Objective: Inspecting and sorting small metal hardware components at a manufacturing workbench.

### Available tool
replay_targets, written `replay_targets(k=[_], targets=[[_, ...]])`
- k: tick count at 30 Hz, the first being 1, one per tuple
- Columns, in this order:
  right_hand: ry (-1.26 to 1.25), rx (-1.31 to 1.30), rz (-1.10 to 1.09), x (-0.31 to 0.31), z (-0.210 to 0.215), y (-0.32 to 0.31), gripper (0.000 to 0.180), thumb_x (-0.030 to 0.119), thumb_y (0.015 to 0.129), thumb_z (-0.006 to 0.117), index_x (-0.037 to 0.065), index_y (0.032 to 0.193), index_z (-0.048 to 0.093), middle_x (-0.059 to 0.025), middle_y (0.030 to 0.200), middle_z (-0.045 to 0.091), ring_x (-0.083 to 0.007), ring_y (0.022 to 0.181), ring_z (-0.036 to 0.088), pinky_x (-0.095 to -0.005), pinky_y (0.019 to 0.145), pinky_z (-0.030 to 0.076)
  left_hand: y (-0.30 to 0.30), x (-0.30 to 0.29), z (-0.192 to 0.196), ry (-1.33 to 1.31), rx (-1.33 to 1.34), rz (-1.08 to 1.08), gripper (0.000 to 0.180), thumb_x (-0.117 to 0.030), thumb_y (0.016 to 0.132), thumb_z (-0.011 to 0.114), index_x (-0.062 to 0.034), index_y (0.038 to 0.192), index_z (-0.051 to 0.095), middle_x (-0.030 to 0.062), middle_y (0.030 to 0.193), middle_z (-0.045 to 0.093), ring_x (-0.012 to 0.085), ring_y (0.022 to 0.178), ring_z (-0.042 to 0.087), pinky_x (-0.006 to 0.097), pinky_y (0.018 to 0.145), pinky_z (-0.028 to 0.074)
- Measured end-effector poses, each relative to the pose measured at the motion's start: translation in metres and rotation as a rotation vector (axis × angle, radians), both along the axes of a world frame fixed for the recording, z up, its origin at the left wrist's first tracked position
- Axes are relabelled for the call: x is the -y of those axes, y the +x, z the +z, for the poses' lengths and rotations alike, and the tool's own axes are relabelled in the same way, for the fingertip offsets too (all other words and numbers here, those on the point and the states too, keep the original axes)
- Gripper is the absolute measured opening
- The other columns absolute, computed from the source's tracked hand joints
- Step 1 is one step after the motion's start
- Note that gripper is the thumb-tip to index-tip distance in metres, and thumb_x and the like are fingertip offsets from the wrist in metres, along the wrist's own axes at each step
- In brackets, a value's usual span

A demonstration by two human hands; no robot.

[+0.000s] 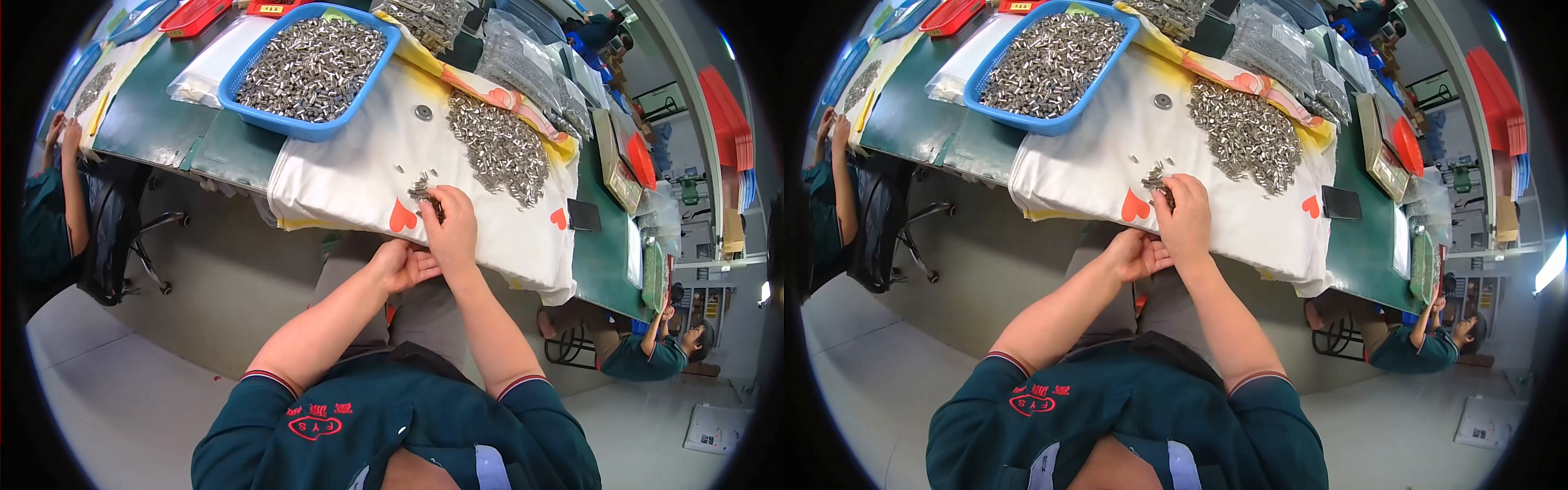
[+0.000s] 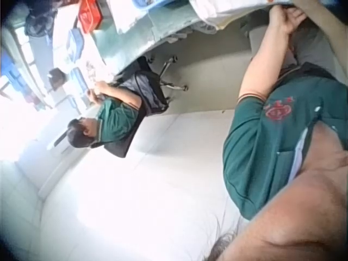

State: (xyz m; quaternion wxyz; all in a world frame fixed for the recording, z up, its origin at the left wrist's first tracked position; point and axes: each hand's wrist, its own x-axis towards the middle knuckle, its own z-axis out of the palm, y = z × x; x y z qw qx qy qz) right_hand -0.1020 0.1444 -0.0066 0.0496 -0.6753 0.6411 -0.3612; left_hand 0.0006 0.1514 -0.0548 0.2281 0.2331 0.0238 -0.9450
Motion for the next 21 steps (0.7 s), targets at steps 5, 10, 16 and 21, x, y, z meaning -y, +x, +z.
replay_targets(k=[5, 10, 16, 21], targets=[[-0.019, -0.033, -0.056, -0.003, -0.004, 0.001, 0.019, 0.011, 0.074, 0.059, 0.000, 0.089, 0.058, -0.0154, 0.097, 0.055, -0.0290, 0.091, 0.052, -0.0350, 0.079, 0.043, -0.001, -0.001, 0.005, 0.032, 0.005, 0.006, 0.039, -0.026, 0.094, 0.021, 0.0001, 0.114, 0.040, 0.0187, 0.106, 0.054, 0.0285, 0.099, 0.056, 0.040, 0.087, 0.045], [0.001, 0.028, -0.051, -0.006, -0.004, 0.001, 0.017, 0.011, 0.074, 0.059, 0.001, 0.087, 0.057, -0.0158, 0.099, 0.054, -0.0291, 0.093, 0.051, -0.0351, 0.079, 0.042, -0.003, -0.001, 0.003, 0.028, 0.002, 0.005, 0.037, -0.024, 0.094, 0.021, -0.0004, 0.113, 0.042, 0.0162, 0.108, 0.054, 0.0259, 0.098, 0.056, 0.039, 0.086, 0.046], [0.000, -0.009, -0.096, -0.007, -0.005, 0.008, 0.019, 0.014, 0.073, 0.061, 0.001, 0.087, 0.057, -0.0153, 0.101, 0.052, -0.0294, 0.094, 0.050, -0.0360, 0.080, 0.041, -0.004, -0.001, -0.004, 0.066, -0.058, 0.052, 0.036, -0.024, 0.093, 0.023, 0.0013, 0.112, 0.041, 0.0170, 0.105, 0.054, 0.0256, 0.096, 0.057, 0.038, 0.084, 0.047], [0.009, -0.048, -0.092, -0.008, -0.004, 0.010, 0.020, 0.014, 0.072, 0.062, 0.001, 0.087, 0.057, -0.0148, 0.102, 0.051, -0.0292, 0.096, 0.049, -0.0366, 0.081, 0.041, -0.003, -0.003, -0.002, 0.073, -0.047, 0.064, 0.034, -0.023, 0.093, 0.024, 0.0001, 0.111, 0.042, 0.0145, 0.106, 0.054, 0.0242, 0.095, 0.057, 0.038, 0.083, 0.048]])
